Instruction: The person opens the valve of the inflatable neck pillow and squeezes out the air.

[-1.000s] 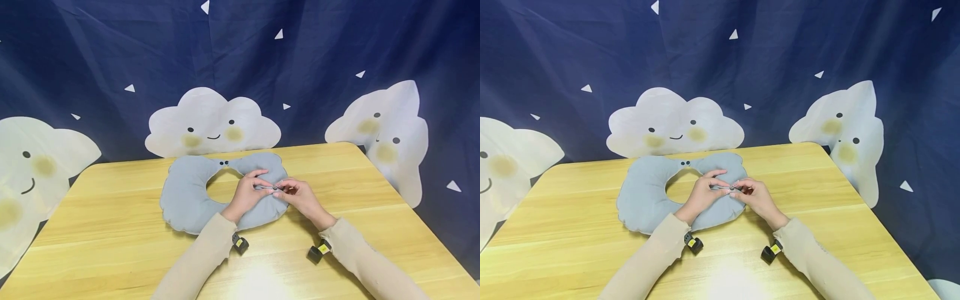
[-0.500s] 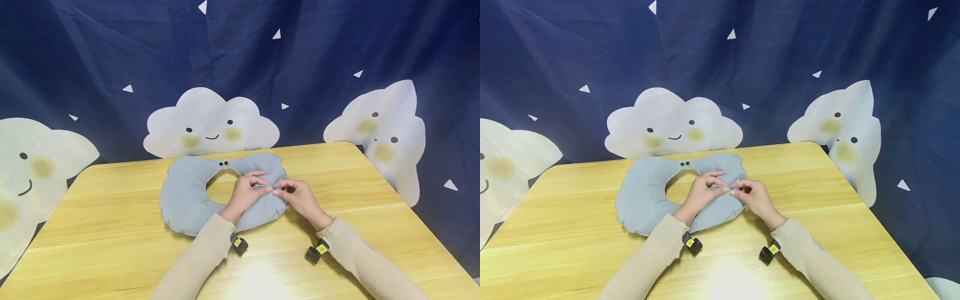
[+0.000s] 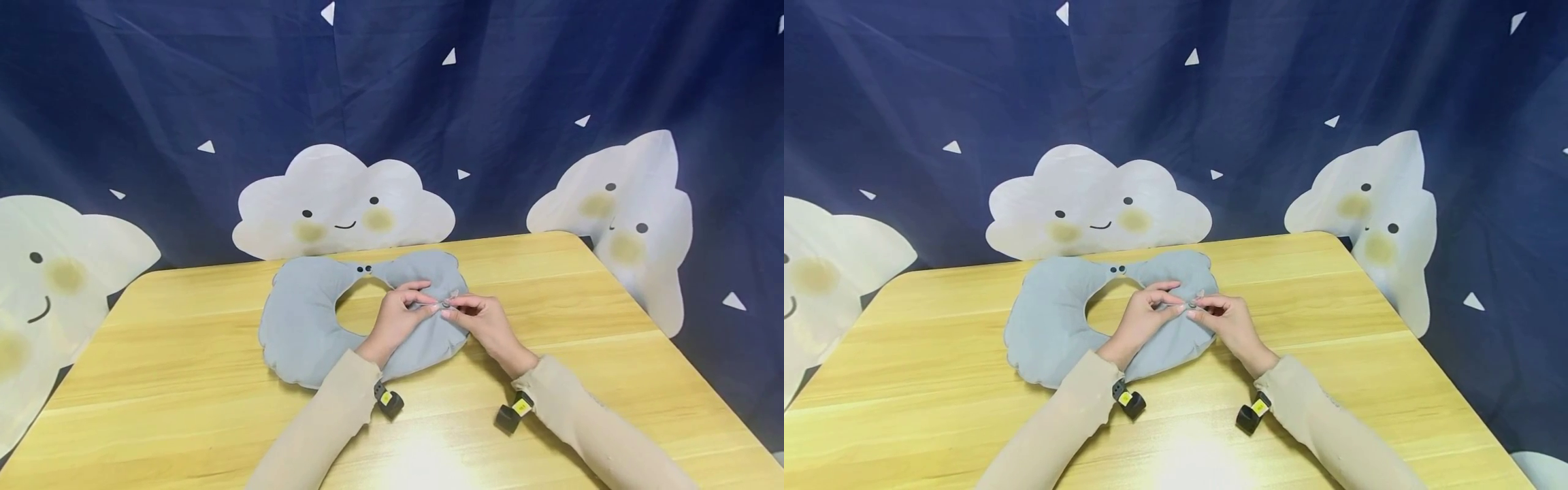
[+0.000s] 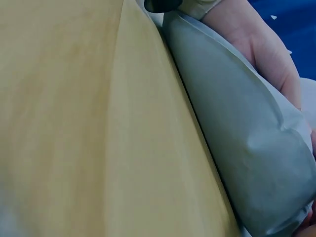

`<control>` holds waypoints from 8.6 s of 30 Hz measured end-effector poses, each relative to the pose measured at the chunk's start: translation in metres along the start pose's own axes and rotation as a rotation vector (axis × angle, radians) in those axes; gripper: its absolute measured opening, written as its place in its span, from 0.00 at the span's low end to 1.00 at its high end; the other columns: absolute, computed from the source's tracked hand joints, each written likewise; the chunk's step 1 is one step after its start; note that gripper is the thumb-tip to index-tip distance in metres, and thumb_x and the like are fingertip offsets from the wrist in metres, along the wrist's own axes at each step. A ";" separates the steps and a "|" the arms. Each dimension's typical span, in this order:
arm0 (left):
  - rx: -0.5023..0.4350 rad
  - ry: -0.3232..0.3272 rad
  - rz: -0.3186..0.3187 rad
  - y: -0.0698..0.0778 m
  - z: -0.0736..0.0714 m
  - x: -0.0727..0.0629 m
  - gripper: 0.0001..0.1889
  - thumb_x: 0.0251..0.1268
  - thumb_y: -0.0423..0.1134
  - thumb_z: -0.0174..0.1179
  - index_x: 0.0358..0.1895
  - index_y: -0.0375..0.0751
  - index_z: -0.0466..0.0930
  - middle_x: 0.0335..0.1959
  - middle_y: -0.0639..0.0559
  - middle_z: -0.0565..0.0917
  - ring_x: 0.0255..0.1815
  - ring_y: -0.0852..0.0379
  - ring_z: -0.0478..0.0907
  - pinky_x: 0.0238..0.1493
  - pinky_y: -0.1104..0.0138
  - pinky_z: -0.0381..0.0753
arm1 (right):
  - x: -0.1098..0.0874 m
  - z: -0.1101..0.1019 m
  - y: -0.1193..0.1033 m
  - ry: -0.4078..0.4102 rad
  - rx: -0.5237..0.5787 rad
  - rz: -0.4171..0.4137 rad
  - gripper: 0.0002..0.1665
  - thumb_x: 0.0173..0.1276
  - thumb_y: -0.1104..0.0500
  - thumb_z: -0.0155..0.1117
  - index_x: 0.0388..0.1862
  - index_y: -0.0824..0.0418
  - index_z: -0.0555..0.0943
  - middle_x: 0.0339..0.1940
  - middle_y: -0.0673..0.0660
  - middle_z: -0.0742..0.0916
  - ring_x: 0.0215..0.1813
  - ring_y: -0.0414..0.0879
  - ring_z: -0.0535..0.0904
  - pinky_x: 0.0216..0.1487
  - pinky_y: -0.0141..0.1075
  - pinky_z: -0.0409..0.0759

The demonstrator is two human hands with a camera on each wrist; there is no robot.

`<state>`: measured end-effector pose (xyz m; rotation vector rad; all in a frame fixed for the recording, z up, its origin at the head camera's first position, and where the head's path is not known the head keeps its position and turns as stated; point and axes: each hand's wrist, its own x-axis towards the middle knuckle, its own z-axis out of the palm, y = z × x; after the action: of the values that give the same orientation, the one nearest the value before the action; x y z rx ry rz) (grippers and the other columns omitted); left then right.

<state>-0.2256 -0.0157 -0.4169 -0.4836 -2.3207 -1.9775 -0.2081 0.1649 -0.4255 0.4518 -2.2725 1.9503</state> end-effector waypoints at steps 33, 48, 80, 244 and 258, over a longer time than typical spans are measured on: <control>0.021 -0.123 -0.041 -0.007 -0.008 0.000 0.08 0.56 0.32 0.66 0.38 0.34 0.86 0.55 0.47 0.80 0.62 0.51 0.71 0.66 0.59 0.64 | -0.003 0.010 -0.029 -0.011 -0.075 -0.059 0.03 0.57 0.74 0.66 0.29 0.77 0.82 0.29 0.67 0.85 0.31 0.36 0.76 0.32 0.25 0.74; 0.029 -0.124 -0.061 -0.007 -0.005 -0.002 0.07 0.55 0.31 0.66 0.38 0.34 0.86 0.56 0.49 0.80 0.62 0.51 0.71 0.68 0.59 0.60 | -0.003 0.008 -0.026 -0.017 -0.130 -0.111 0.03 0.55 0.74 0.67 0.25 0.74 0.81 0.25 0.66 0.83 0.24 0.40 0.70 0.25 0.27 0.67; 0.409 -0.053 0.162 0.063 -0.152 -0.041 0.15 0.62 0.37 0.62 0.53 0.40 0.80 0.61 0.45 0.75 0.66 0.47 0.66 0.66 0.52 0.61 | -0.002 0.002 -0.004 0.065 -0.078 -0.191 0.03 0.50 0.77 0.69 0.25 0.74 0.85 0.24 0.63 0.84 0.28 0.36 0.74 0.28 0.25 0.70; 0.795 -0.360 -0.012 -0.026 -0.185 -0.044 0.39 0.64 0.51 0.59 0.73 0.40 0.54 0.76 0.39 0.46 0.74 0.34 0.34 0.65 0.34 0.38 | 0.001 0.003 0.012 0.117 0.098 0.014 0.13 0.58 0.67 0.69 0.37 0.78 0.83 0.31 0.43 0.88 0.41 0.38 0.83 0.50 0.28 0.77; 0.838 -0.345 -0.015 -0.027 -0.181 -0.045 0.40 0.62 0.49 0.61 0.73 0.40 0.53 0.76 0.39 0.46 0.74 0.34 0.35 0.65 0.34 0.39 | 0.000 0.003 0.014 0.105 0.103 0.000 0.11 0.58 0.68 0.68 0.37 0.77 0.84 0.32 0.45 0.89 0.41 0.38 0.83 0.49 0.29 0.78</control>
<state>-0.2187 -0.2039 -0.4208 -0.7459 -3.0363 -0.7921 -0.2119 0.1637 -0.4390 0.3500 -2.1170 2.0464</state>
